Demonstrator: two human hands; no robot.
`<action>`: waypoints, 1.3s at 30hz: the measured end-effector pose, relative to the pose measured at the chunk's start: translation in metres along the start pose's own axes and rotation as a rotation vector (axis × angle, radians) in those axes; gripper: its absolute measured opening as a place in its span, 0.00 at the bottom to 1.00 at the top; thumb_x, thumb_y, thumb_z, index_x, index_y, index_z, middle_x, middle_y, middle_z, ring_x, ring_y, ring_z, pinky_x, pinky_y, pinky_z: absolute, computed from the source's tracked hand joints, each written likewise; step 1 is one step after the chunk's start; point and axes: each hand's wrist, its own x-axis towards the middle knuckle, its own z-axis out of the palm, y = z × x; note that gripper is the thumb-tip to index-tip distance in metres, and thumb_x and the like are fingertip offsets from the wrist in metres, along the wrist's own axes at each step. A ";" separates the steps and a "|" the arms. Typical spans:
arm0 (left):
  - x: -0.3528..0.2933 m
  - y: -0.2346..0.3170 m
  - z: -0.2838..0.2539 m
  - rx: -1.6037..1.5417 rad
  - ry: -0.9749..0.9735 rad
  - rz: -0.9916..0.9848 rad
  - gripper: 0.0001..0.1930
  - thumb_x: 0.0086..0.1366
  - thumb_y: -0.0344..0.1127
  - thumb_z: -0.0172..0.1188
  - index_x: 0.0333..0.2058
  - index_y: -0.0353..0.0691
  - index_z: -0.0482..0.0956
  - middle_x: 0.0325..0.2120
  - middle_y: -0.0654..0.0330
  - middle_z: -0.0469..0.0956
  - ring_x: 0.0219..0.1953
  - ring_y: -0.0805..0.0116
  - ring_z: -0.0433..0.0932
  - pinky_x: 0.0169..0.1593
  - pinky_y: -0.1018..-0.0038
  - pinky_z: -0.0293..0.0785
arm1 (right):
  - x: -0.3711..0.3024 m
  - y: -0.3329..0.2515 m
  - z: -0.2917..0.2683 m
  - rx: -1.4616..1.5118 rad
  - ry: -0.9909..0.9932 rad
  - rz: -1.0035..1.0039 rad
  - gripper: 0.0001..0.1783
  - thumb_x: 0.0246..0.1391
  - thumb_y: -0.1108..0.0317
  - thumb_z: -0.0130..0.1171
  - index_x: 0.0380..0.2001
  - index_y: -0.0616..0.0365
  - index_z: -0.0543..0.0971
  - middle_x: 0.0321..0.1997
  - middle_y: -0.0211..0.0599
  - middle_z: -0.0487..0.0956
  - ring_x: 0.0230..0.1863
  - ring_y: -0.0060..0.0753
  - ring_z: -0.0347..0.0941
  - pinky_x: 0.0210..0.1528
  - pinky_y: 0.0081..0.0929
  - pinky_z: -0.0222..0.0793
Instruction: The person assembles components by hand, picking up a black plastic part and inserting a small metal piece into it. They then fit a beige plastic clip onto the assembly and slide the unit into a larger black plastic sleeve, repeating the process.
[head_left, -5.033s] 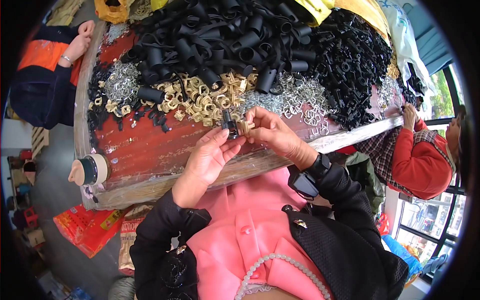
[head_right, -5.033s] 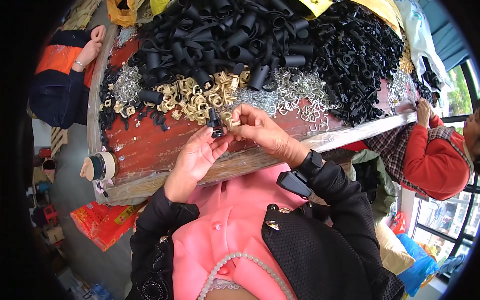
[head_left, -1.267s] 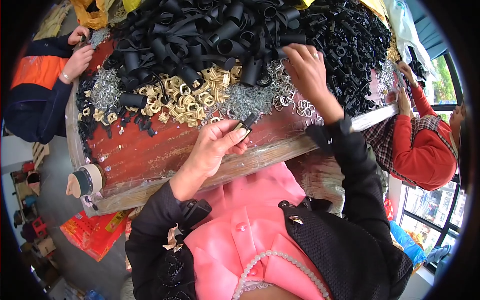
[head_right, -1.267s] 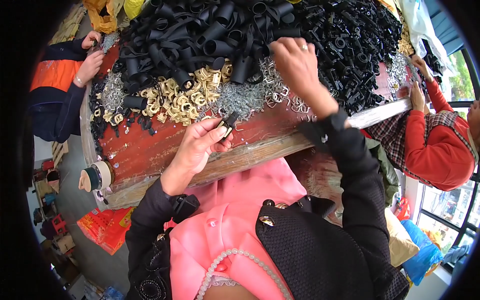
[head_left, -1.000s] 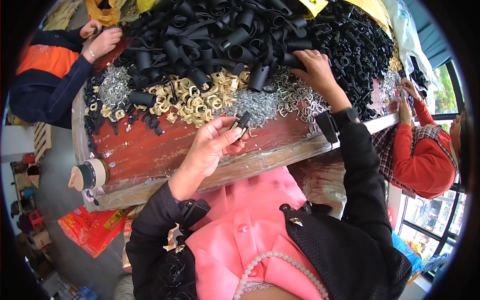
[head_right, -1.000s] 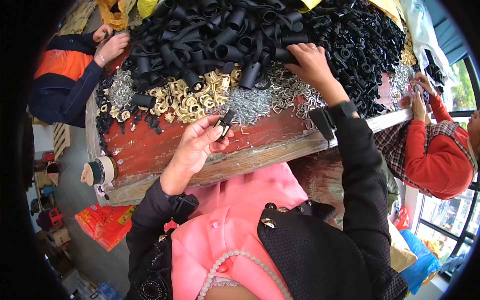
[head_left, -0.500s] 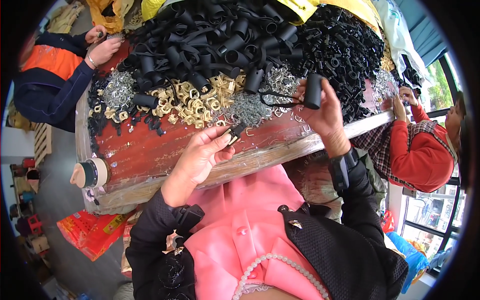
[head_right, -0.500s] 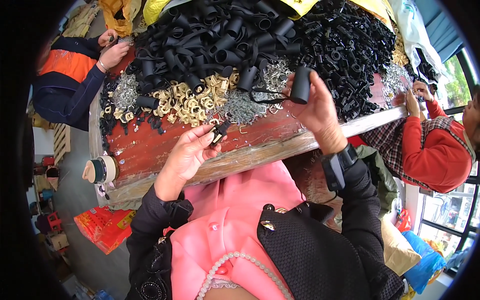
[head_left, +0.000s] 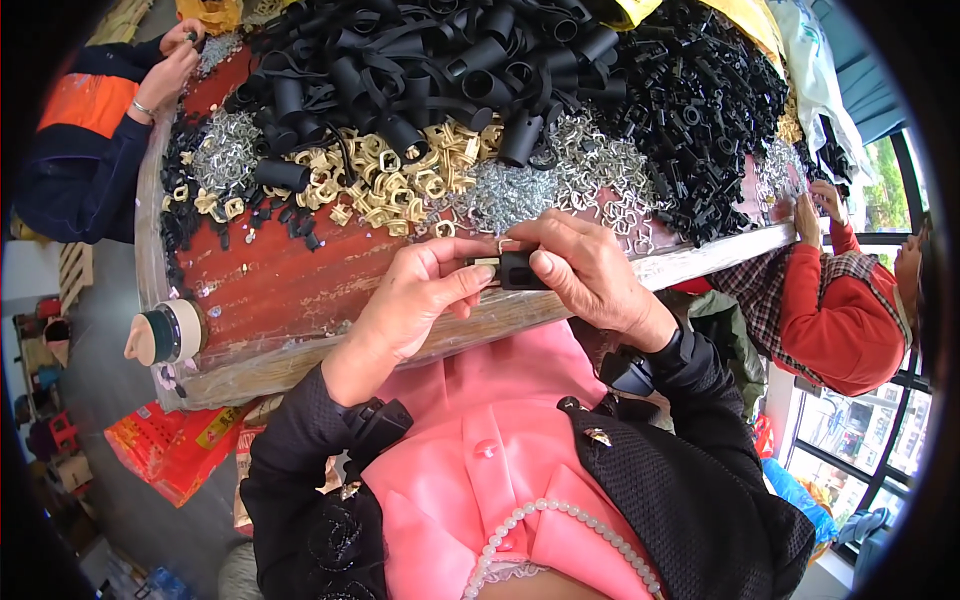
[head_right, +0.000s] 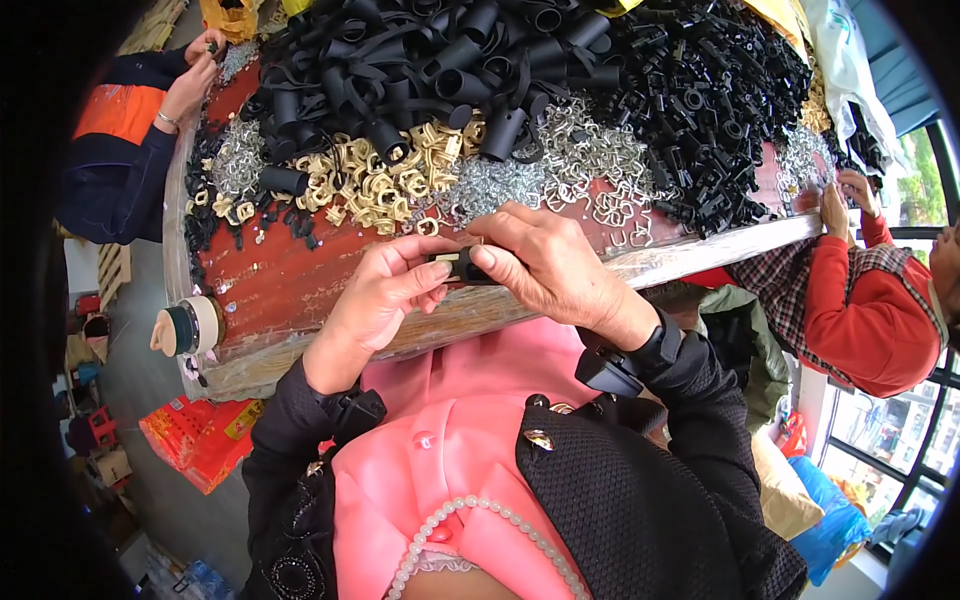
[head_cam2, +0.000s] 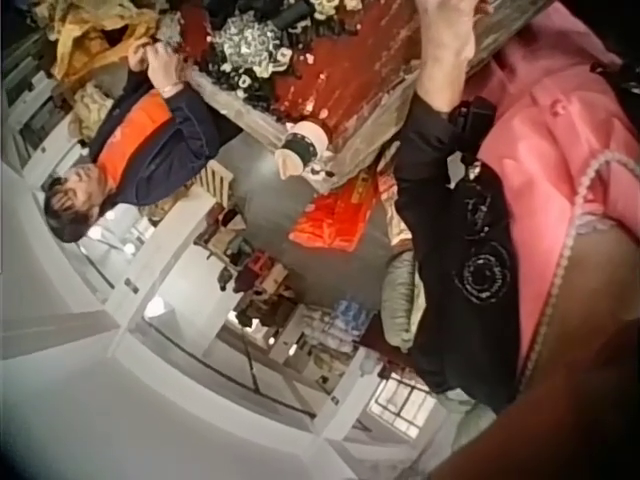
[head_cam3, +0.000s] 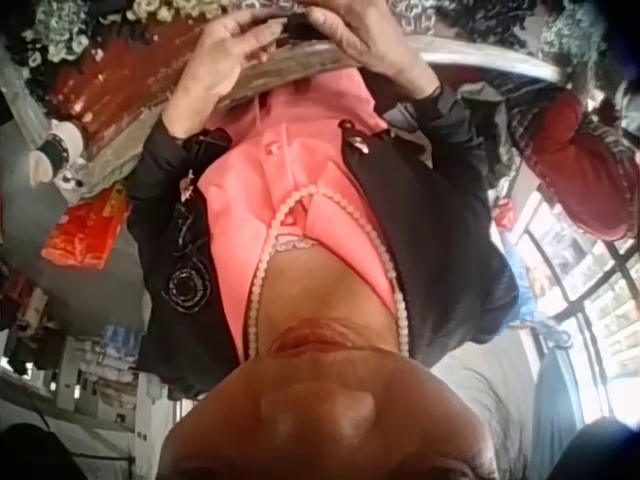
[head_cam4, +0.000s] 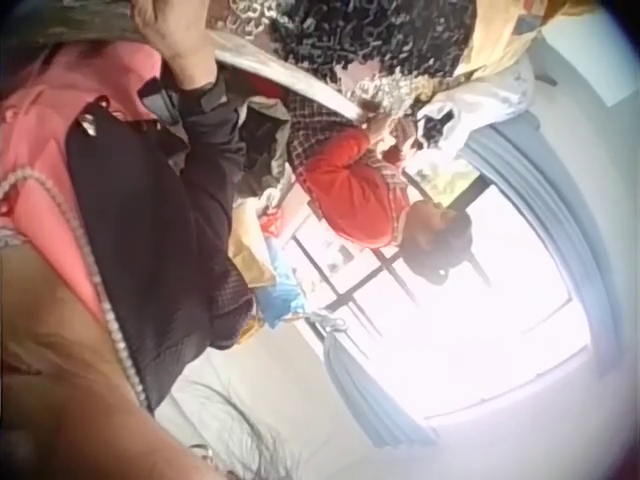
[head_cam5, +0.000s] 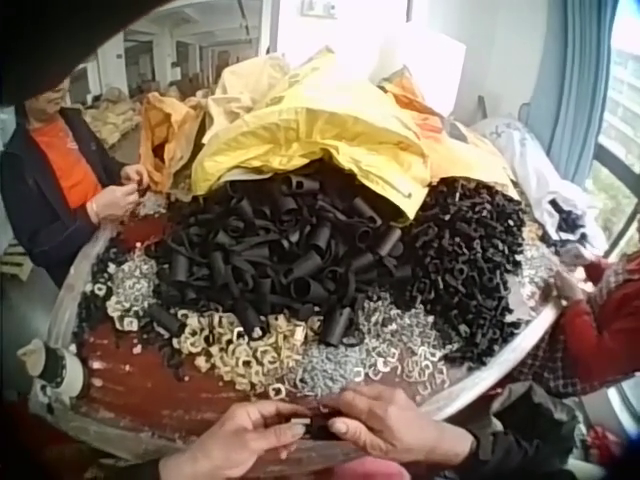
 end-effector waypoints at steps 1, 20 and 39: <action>0.001 -0.001 0.000 0.022 0.008 -0.007 0.16 0.55 0.30 0.56 0.42 0.31 0.70 0.25 0.64 0.73 0.25 0.80 0.70 0.28 0.86 0.66 | 0.000 0.000 0.001 -0.023 0.010 0.000 0.22 0.58 0.56 0.37 0.36 0.66 0.71 0.29 0.42 0.73 0.31 0.36 0.71 0.34 0.27 0.64; 0.008 0.000 0.016 0.123 0.008 -0.023 0.15 0.57 0.32 0.54 0.43 0.33 0.70 0.31 0.61 0.74 0.25 0.80 0.72 0.30 0.86 0.70 | -0.017 0.011 0.039 0.237 0.305 0.184 0.19 0.59 0.61 0.36 0.33 0.66 0.71 0.25 0.38 0.73 0.27 0.27 0.68 0.32 0.21 0.64; 0.005 0.004 0.019 -0.115 -0.107 -0.068 0.31 0.55 0.35 0.57 0.54 0.32 0.52 0.41 0.56 0.69 0.40 0.72 0.71 0.41 0.78 0.69 | -0.013 0.000 0.010 0.189 -0.020 -0.272 0.45 0.35 0.46 0.61 0.50 0.69 0.61 0.45 0.51 0.68 0.46 0.50 0.66 0.48 0.38 0.60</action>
